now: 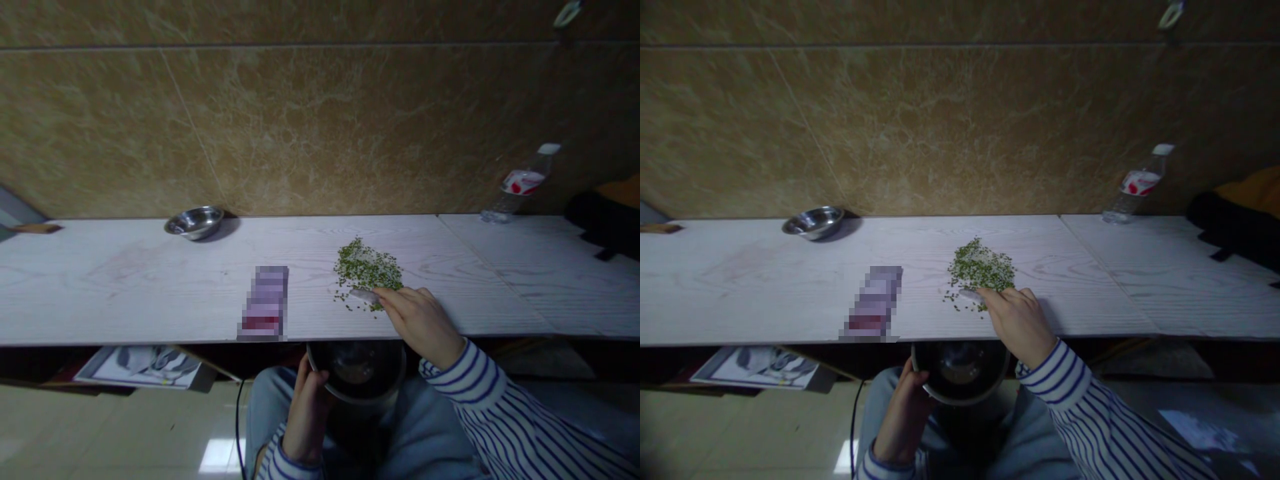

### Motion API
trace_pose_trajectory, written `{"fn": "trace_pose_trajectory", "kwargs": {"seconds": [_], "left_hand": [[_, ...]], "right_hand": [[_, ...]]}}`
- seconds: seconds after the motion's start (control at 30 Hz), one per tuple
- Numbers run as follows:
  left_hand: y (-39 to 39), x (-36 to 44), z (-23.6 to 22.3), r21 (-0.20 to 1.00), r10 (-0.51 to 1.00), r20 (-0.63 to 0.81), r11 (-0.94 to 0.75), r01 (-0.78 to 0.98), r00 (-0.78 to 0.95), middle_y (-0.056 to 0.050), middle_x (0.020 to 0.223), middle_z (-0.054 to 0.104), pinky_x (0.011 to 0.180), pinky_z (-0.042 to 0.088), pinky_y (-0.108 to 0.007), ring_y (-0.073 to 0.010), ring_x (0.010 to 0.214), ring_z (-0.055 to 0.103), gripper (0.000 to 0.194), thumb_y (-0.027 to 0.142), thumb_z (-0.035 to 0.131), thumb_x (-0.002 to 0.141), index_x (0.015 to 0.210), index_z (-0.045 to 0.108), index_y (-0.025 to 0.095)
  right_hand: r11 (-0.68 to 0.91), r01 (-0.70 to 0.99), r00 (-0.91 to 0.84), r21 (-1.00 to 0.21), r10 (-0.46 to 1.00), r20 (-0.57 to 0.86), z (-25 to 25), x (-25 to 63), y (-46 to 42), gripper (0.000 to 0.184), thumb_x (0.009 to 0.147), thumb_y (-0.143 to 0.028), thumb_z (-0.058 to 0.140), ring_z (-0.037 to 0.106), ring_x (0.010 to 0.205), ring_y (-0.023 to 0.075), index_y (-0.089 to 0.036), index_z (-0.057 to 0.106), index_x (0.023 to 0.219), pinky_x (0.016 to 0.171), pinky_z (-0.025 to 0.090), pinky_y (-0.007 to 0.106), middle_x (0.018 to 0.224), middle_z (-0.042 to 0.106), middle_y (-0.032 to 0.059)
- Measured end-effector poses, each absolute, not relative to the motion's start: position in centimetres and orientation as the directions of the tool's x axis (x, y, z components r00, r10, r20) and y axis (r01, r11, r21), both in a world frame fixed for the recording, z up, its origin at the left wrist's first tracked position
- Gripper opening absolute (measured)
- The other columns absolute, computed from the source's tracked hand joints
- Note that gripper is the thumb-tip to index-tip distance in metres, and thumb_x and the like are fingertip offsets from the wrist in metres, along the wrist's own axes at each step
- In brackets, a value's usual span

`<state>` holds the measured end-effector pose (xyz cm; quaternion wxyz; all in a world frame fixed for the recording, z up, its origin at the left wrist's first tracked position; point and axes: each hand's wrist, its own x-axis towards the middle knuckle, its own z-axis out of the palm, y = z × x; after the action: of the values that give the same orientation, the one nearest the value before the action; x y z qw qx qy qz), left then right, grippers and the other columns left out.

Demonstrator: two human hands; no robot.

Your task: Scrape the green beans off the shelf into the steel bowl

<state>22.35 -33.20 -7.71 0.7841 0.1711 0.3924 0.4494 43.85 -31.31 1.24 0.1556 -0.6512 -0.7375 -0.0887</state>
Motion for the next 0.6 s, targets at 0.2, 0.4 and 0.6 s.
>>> {"fn": "trace_pose_trajectory", "kwargs": {"seconds": [0.2,0.4,0.6], "left_hand": [[-33.2,22.2,-7.6,0.615,0.846,-0.455,0.525,-0.589,0.279,-0.007,0.118,0.065,0.085,0.048,-0.036,-0.0267,0.112,0.057,0.045,0.02,0.058,0.075,0.12,0.054,0.023],[-33.1,22.2,-7.9,0.62,0.853,-0.445,0.513,-0.593,0.273,-0.007,0.121,0.064,0.087,0.047,-0.037,-0.0266,0.111,0.057,0.043,0.019,0.059,0.074,0.117,0.056,0.024],[-33.0,22.0,-7.6,0.629,0.851,-0.458,0.513,-0.583,0.255,-0.008,0.119,0.065,0.084,0.048,-0.037,-0.028,0.11,0.058,0.043,0.021,0.062,0.071,0.115,0.059,0.022]], "right_hand": [[0.101,0.993,-0.073,-0.064,0.933,0.351,1.2,44.2,-30.6,0.029,0.093,-0.022,0.043,0.062,0.084,0.0191,-0.021,0.06,0.117,0.074,0.038,0.032,0.091,0.071,0.0067],[0.144,0.987,-0.114,-0.066,0.934,0.34,1.3,43.4,-30.6,0.03,0.094,-0.021,0.042,0.061,0.083,0.0184,-0.022,0.06,0.117,0.073,0.038,0.032,0.089,0.071,0.0065],[0.175,0.981,-0.135,-0.089,0.929,0.345,1.7,42.8,-30.0,0.029,0.093,-0.02,0.042,0.062,0.084,0.018,-0.021,0.06,0.116,0.075,0.038,0.031,0.091,0.071,0.0066]]}}
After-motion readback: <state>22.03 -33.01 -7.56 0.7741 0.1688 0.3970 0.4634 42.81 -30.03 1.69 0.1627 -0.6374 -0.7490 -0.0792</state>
